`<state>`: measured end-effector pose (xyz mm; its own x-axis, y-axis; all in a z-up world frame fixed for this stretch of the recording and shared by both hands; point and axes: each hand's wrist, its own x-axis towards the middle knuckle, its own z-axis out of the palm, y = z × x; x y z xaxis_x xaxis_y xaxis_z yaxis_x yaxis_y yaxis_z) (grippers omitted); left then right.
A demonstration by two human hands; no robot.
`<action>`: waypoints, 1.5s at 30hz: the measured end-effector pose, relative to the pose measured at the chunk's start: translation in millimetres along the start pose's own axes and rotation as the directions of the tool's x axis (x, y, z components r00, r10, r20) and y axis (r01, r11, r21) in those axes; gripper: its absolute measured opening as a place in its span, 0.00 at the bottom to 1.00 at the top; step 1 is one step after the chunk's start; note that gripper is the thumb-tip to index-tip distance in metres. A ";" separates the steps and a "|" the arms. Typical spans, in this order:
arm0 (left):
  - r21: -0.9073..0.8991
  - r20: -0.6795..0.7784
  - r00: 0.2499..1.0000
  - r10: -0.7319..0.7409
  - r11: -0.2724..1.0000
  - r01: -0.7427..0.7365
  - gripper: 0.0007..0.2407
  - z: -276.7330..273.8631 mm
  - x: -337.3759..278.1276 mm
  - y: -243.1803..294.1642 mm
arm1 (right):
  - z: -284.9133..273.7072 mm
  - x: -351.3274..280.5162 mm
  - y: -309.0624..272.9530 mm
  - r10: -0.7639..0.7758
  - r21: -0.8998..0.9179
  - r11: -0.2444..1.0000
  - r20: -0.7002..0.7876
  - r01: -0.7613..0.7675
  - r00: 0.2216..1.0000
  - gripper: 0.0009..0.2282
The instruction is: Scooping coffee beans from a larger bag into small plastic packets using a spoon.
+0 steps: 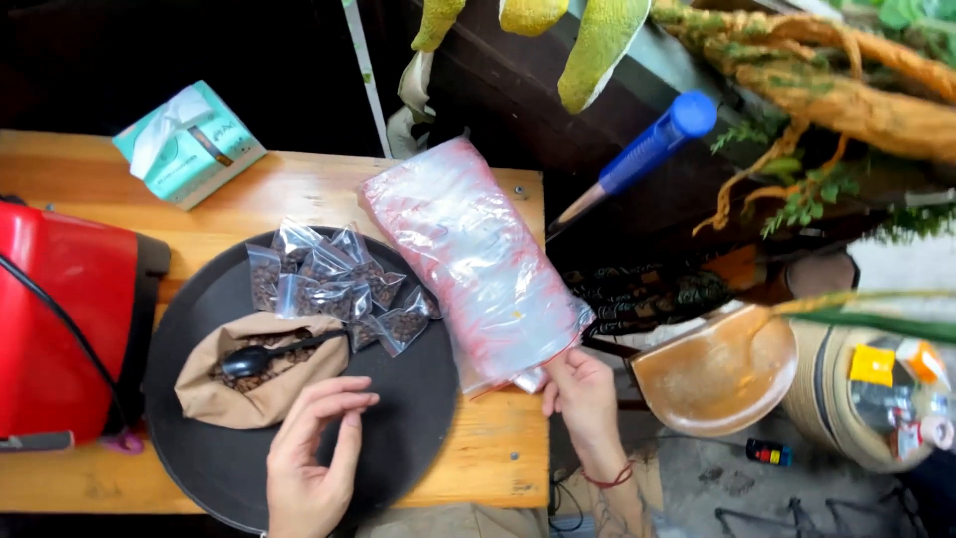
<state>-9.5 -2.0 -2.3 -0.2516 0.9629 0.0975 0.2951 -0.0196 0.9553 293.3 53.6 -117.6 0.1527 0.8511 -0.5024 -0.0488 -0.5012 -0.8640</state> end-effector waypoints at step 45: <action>-0.118 -0.107 0.994 0.027 0.992 -0.040 0.06 -36.5 -18.9 -17.7 | 81.1 38.9 -175.1 -0.478 -0.739 0.588 0.009 0.328 0.878 0.13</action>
<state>-43.6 -29.6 -10.9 -0.3404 0.9278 0.1526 0.1939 -0.0895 0.9769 227.8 187.2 11.3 0.1483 0.9885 -0.0281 0.7513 -0.1311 -0.6468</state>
